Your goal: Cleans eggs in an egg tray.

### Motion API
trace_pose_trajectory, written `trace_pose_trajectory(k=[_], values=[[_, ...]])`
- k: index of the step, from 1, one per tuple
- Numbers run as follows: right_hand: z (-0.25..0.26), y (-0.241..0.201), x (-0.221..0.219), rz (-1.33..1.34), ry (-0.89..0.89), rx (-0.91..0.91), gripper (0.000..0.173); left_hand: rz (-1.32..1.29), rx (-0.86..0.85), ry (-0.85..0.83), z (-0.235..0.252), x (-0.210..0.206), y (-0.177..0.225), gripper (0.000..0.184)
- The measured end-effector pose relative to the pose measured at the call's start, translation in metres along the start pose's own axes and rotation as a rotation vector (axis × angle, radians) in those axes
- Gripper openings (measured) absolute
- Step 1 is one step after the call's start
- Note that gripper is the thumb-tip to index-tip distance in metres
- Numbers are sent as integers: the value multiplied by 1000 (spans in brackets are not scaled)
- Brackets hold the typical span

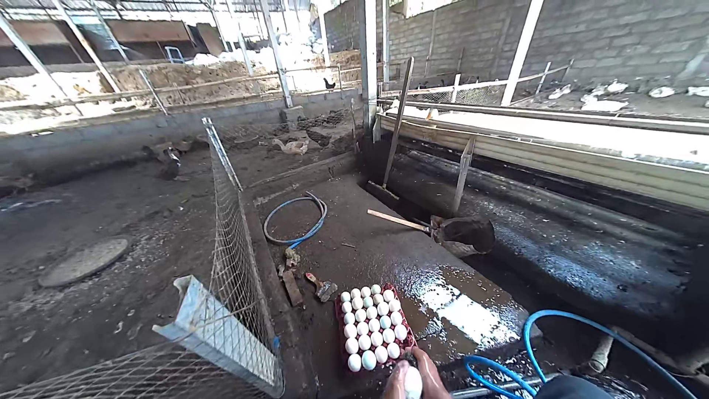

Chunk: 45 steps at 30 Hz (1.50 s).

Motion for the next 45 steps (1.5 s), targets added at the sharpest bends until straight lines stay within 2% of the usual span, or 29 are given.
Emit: trace_pose_trajectory(k=[1,3,5,7,8,12,16,17,20,22,24,26,27,28,32,35,37,39,40,42,43,45], values=[[4,-2,1,82,-18,-65,30,-33,8,-44,0,-2,3,37],[-5,-10,-3,182,-33,-73,34,-26,-28,36,0,0,8,37],[-19,-11,-6,54,-23,99,40,-1,-119,102,3,3,8,44],[-27,-3,-6,-152,-16,306,42,-11,-164,92,1,1,6,48],[-27,1,-7,-172,9,336,41,-3,-160,89,-1,1,4,48],[-19,3,-11,-22,63,77,38,111,-120,216,7,1,-2,40],[-40,7,-11,-110,36,323,37,94,-190,140,2,5,-2,46],[-32,7,-10,-85,38,295,37,104,-154,115,-2,6,2,46],[-10,6,-9,104,-52,-81,35,51,-30,68,0,9,3,34],[-8,9,-8,194,-107,-151,33,-38,8,70,4,12,0,31],[-20,4,-11,115,-84,-6,38,-83,-33,113,9,15,1,38],[-30,6,-10,-80,-64,272,43,-75,-117,44,7,13,4,48],[-31,7,-9,-162,-51,369,44,-43,-136,8,4,11,7,51],[-28,9,-9,-204,-19,392,43,-6,-122,-15,0,10,8,53],[-13,6,-13,-187,42,141,44,102,-32,133,-3,3,7,63],[-32,14,-11,-211,-30,260,47,82,-40,156,-17,-1,29,62],[-17,16,-8,-175,-17,241,44,134,-56,132,-9,3,11,64],[-5,16,-7,-156,34,158,44,142,-99,181,1,0,-10,67],[-8,16,-8,-165,34,162,43,93,-115,168,4,0,-12,66],[-20,15,-10,-229,-38,288,45,-31,-140,154,6,2,-5,64],[-23,15,-10,-251,-74,343,46,-40,-115,166,4,4,0,65],[-12,13,-10,-219,-78,293,49,42,-27,140,-1,7,4,68]])
Point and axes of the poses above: each hand's wrist, its own z-axis towards the middle knuckle, its own x-axis out of the back of the hand, y = z × x, the point moved 2 cm from there along z, towards the middle knuckle, and after that the axes turned 7 degrees about y, right-handed, at the moved point
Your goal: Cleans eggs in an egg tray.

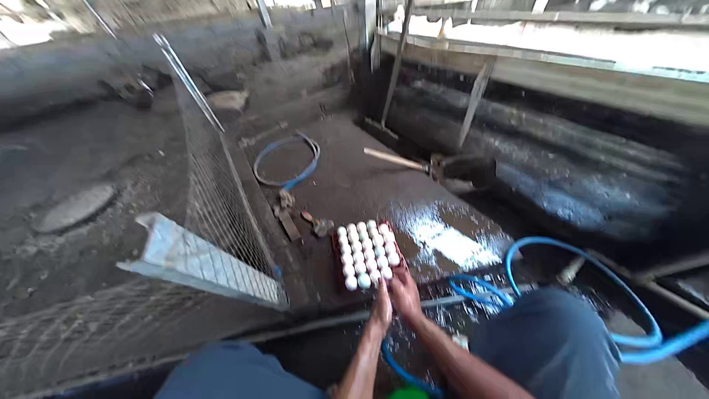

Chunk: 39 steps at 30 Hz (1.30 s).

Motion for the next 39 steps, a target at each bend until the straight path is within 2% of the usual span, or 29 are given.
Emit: trace_pose_trajectory(k=[2,3,6,8,9,12,14,15,17,18,20,22,24,26,28,29,30,32,35,37,39], values=[[6,-5,1,61,48,-146,46,48,11,53,0,-6,0,73],[1,-8,1,55,53,-175,46,12,-11,20,-1,-5,2,72],[-20,-11,0,-4,25,-104,44,-49,-121,-21,-2,0,5,68],[-10,-4,1,30,32,-146,43,10,16,-47,-1,4,4,67],[0,0,3,76,25,-232,41,30,68,-37,1,2,2,66],[14,11,5,257,-55,-522,34,-48,170,-154,5,7,-6,46],[13,7,4,384,-93,-587,34,-95,187,-212,10,14,-9,36],[16,4,5,432,-101,-575,34,-119,172,-244,15,16,-8,32],[15,-1,5,388,-81,-459,39,-150,102,-206,19,15,-8,27],[11,-2,4,274,-62,-349,41,-149,53,-153,19,13,-10,31],[2,-6,-1,35,-36,-102,35,-122,-53,-54,21,6,-13,44],[-2,-7,-5,-44,2,-22,38,-86,-142,47,22,0,-17,46],[5,-4,-5,5,21,-123,38,7,-142,29,24,2,-17,45],[16,-1,-2,100,-15,-310,36,53,-83,-14,26,3,-16,35],[26,8,0,212,-59,-473,36,-50,0,-97,28,3,-16,29],[30,13,0,234,-63,-491,36,-104,32,-102,30,3,-16,34],[31,15,1,216,-67,-454,39,-135,46,-64,33,4,-17,38],[28,9,0,43,-94,-248,45,-122,23,18,40,5,-19,35],[20,-7,-3,-182,-87,19,41,-74,4,-48,39,2,-15,53],[26,-7,-3,-187,-44,-38,37,21,42,-64,36,0,-10,58],[42,0,-3,-112,-43,-240,35,43,98,-137,40,3,-10,56]])
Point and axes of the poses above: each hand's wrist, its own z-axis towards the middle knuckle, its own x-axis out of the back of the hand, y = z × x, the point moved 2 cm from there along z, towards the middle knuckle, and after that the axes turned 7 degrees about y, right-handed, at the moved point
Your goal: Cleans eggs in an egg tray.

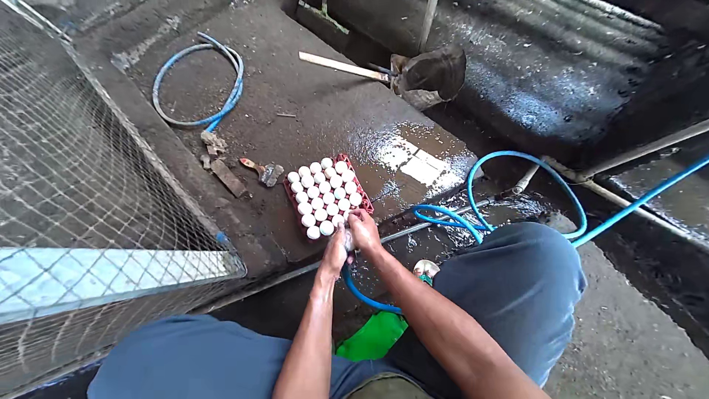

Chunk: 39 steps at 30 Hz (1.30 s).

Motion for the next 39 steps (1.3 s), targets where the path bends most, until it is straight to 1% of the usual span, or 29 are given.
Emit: trace_pose_trajectory(k=[2,3,6,7,9,11,12,13,15,16,19,21,23,25,28,31,35,39], values=[[19,9,0,90,-49,-168,35,-84,108,-142,3,6,1,56],[26,15,0,112,-77,-215,35,-132,155,-178,5,9,0,56],[39,30,6,87,-178,-261,36,-224,236,-255,17,14,-2,57],[39,35,9,53,-253,-258,36,-243,238,-267,21,14,-1,58],[30,48,14,10,-480,-282,34,-251,213,-310,30,17,-4,55],[23,62,18,7,-695,-314,29,-214,197,-313,40,19,-8,45],[22,69,17,41,-780,-320,29,-200,182,-300,46,20,-7,36],[23,75,16,90,-841,-322,32,-190,169,-285,52,20,-6,33],[26,83,10,170,-908,-302,35,-110,138,-286,64,20,3,56],[29,84,6,186,-928,-288,34,-48,114,-297,71,20,8,61],[40,87,-4,211,-960,-290,26,218,12,-294,98,20,15,60],[46,94,-10,235,-960,-314,24,379,-12,-237,114,17,17,57],[50,98,-15,275,-927,-351,25,497,-13,-159,131,17,20,58],[53,101,-18,303,-867,-383,25,564,-16,-72,154,18,23,60],[57,105,-19,348,-805,-422,25,557,-56,86,195,20,34,55],[61,108,-14,391,-774,-451,25,647,-136,167,246,20,49,55],[67,114,-7,450,-735,-467,26,846,-224,235,309,11,59,51],[71,114,-2,472,-714,-475,25,1031,-222,207,347,-5,61,52]])
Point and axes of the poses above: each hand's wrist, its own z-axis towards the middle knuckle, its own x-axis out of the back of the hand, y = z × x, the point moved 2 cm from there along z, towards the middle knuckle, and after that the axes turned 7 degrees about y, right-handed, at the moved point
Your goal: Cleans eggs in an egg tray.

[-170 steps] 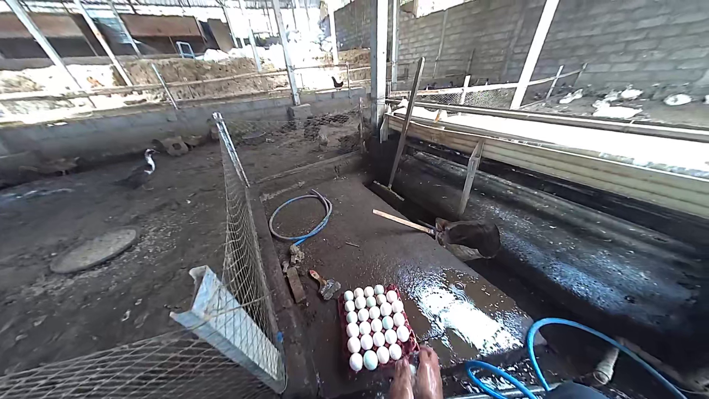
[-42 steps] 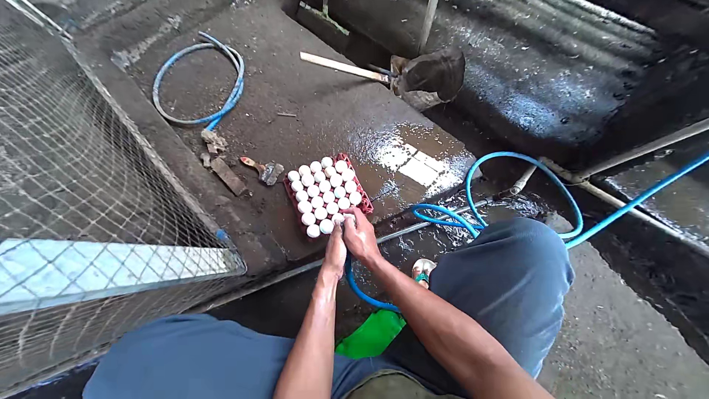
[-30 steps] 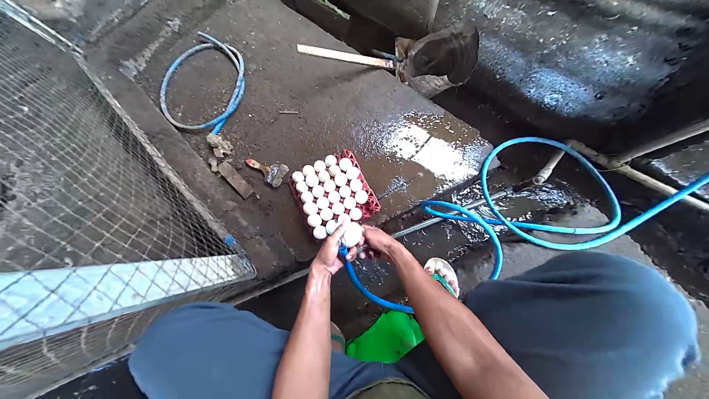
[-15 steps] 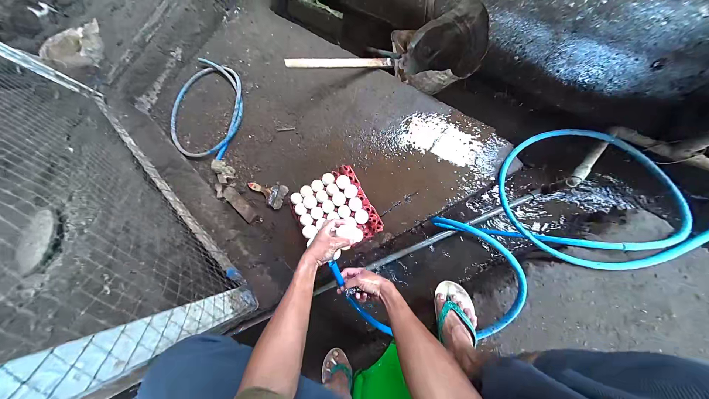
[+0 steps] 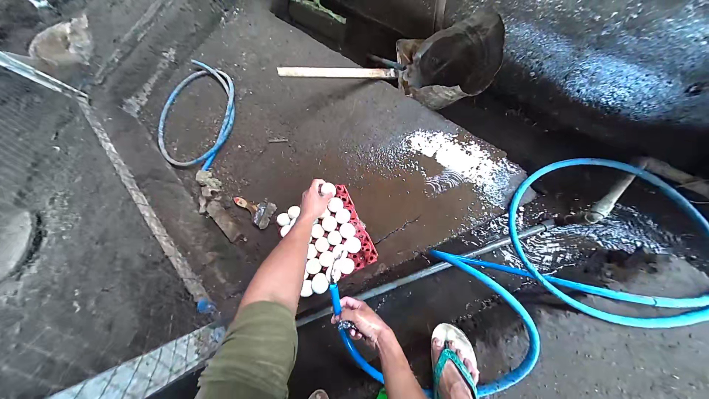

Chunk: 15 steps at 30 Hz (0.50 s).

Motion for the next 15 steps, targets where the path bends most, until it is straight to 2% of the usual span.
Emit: trace_pose_trajectory(k=[4,7,11,12,15], values=[[1,0,1,30,-7,9,25,217,-48,-68,22,-14,-3,46],[1,1,2,43,-9,12,24,291,-11,-86,27,-10,-13,46],[4,2,1,53,-7,21,23,241,69,128,-4,12,-27,44],[4,3,2,51,-6,27,23,252,92,121,-13,13,-32,43],[2,3,3,53,-5,28,24,294,158,-54,-30,3,-39,51]])
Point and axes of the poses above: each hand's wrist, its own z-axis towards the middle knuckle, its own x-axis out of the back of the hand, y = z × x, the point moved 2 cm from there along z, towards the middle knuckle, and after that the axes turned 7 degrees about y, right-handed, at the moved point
